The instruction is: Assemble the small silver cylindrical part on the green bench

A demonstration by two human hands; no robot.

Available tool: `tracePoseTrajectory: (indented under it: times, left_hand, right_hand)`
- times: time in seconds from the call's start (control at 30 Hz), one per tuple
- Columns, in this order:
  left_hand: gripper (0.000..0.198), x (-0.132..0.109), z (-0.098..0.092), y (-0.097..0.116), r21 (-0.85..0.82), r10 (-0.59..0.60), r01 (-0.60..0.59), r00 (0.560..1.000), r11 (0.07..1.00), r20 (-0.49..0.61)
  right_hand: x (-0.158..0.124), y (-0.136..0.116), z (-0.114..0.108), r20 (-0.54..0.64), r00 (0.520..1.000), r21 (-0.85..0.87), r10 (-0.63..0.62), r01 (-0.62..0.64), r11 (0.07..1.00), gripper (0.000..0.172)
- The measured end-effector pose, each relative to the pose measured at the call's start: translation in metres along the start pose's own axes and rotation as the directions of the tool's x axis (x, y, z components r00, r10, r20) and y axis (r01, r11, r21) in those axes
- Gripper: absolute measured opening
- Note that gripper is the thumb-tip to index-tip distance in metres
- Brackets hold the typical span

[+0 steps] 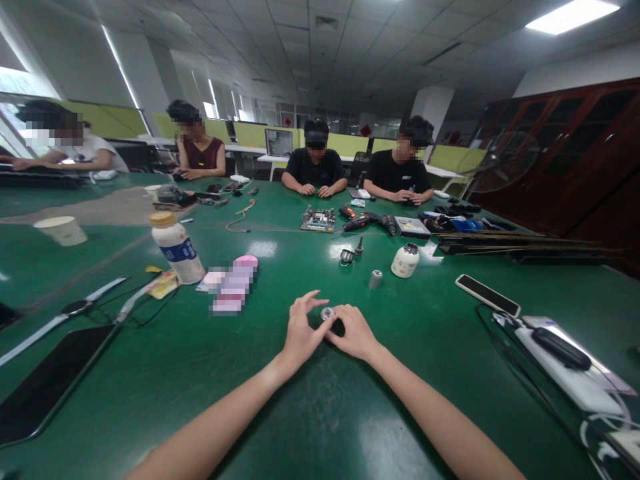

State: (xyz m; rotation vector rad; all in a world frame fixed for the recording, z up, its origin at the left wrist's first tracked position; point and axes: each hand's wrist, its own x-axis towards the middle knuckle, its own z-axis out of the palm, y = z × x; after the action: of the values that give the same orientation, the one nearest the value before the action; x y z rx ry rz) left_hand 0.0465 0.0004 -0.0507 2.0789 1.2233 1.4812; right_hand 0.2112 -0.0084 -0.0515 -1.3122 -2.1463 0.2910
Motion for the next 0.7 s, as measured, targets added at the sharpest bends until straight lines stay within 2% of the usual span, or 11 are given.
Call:
tracePoseTrajectory:
  times: [0.1, 0.17, 0.27, 0.37, 0.43, 0.57, 0.7]
  left_hand:
    - [0.068, -0.007, -0.001, -0.002, -0.006, -0.062, 0.063, 0.994, 0.998, 0.086]
    - [0.060, -0.012, -0.002, -0.004, -0.001, -0.122, 0.124, 0.979, 0.992, 0.166]
    - [0.044, -0.016, -0.002, -0.006, 0.010, -0.158, 0.160, 0.954, 0.987, 0.254]
    - [0.032, -0.016, -0.004, -0.005, 0.023, -0.174, 0.174, 0.950, 0.985, 0.260]
    - [0.027, -0.016, -0.006, -0.003, 0.025, -0.175, 0.175, 0.948, 0.984, 0.266]
    - [0.021, -0.017, -0.010, 0.004, 0.049, -0.131, 0.122, 0.945, 0.991, 0.299]
    - [0.014, -0.018, -0.011, 0.012, 0.109, -0.072, 0.040, 0.948, 0.993, 0.309]
  right_hand:
    - [0.003, -0.001, -0.012, -0.004, 1.000, 0.275, 0.003, -0.002, 0.962, 0.068]
    - [0.007, -0.005, -0.022, -0.029, 1.000, 0.438, 0.002, 0.011, 0.899, 0.076]
    - [0.013, -0.015, -0.036, -0.024, 1.000, 0.508, -0.014, 0.024, 0.861, 0.064]
    - [0.015, -0.024, -0.044, 0.004, 1.000, 0.402, 0.020, -0.020, 0.916, 0.043]
    - [0.014, -0.027, -0.045, 0.023, 0.999, 0.356, 0.048, -0.053, 0.933, 0.035]
    - [0.010, -0.031, -0.041, 0.014, 0.996, 0.334, 0.087, -0.087, 0.939, 0.026]
    - [0.010, -0.035, -0.038, 0.023, 0.989, 0.444, 0.144, -0.139, 0.885, 0.015]
